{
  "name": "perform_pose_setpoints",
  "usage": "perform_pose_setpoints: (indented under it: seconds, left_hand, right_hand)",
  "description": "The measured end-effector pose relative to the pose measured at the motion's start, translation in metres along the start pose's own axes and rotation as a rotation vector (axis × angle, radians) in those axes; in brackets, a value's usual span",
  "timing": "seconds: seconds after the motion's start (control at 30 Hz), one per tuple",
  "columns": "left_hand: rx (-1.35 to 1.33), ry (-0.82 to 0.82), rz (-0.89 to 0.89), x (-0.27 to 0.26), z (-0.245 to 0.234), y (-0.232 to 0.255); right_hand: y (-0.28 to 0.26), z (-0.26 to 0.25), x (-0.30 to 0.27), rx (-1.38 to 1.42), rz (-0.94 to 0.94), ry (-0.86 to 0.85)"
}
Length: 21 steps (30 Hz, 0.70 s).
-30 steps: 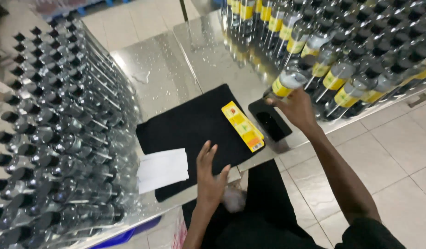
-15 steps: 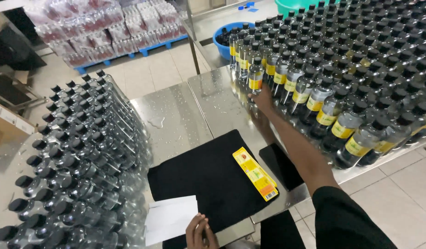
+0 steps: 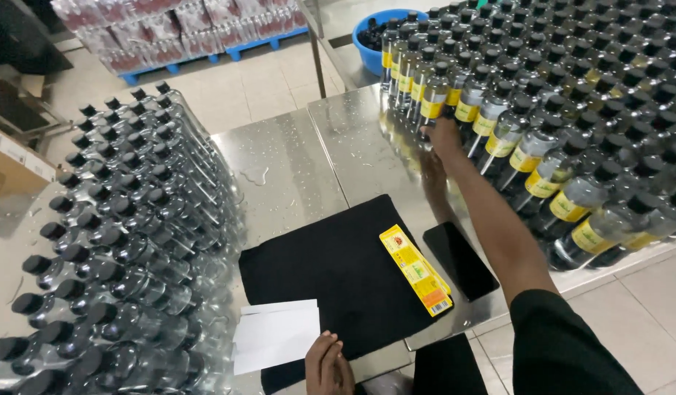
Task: Manually applying adhesive labels to plastic bottles at a workstation in a production facility.
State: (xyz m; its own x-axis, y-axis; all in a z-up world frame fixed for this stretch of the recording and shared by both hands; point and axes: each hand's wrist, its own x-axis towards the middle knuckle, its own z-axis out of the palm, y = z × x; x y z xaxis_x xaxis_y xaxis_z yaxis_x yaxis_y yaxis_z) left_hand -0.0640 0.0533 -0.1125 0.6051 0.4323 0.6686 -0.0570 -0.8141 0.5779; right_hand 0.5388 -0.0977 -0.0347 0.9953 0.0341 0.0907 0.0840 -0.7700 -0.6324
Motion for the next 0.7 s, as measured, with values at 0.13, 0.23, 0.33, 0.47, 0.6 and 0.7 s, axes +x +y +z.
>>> perform_pose_setpoints:
  seconds: [0.13, 0.23, 0.33, 0.47, 0.6, 0.7]
  left_hand:
    - [0.002, -0.019, -0.01, -0.005, 0.002, -0.009]
    - [0.07, 0.031, -0.043, 0.003, 0.001, 0.003]
    - [0.078, 0.039, -0.056, 0.008, -0.009, 0.014]
    - [-0.029, -0.05, 0.081, 0.009, -0.013, 0.014]
    - [-0.011, -0.106, 0.107, 0.005, -0.006, 0.008]
    - [-0.023, -0.095, 0.138, 0.008, -0.004, 0.011]
  right_hand:
    - [0.057, 0.029, 0.068, -0.166, -0.267, 0.043]
    - [0.084, 0.04, 0.11, -0.433, -0.271, -0.002]
    - [0.097, 0.035, 0.118, -0.994, -0.556, -0.157]
    - [0.044, 0.01, 0.077, -0.751, -0.243, -0.303]
    - [-0.095, -0.018, -0.069, -0.529, -0.165, -0.423]
    - [-0.184, 0.022, -0.152, -0.52, -0.457, -0.643]
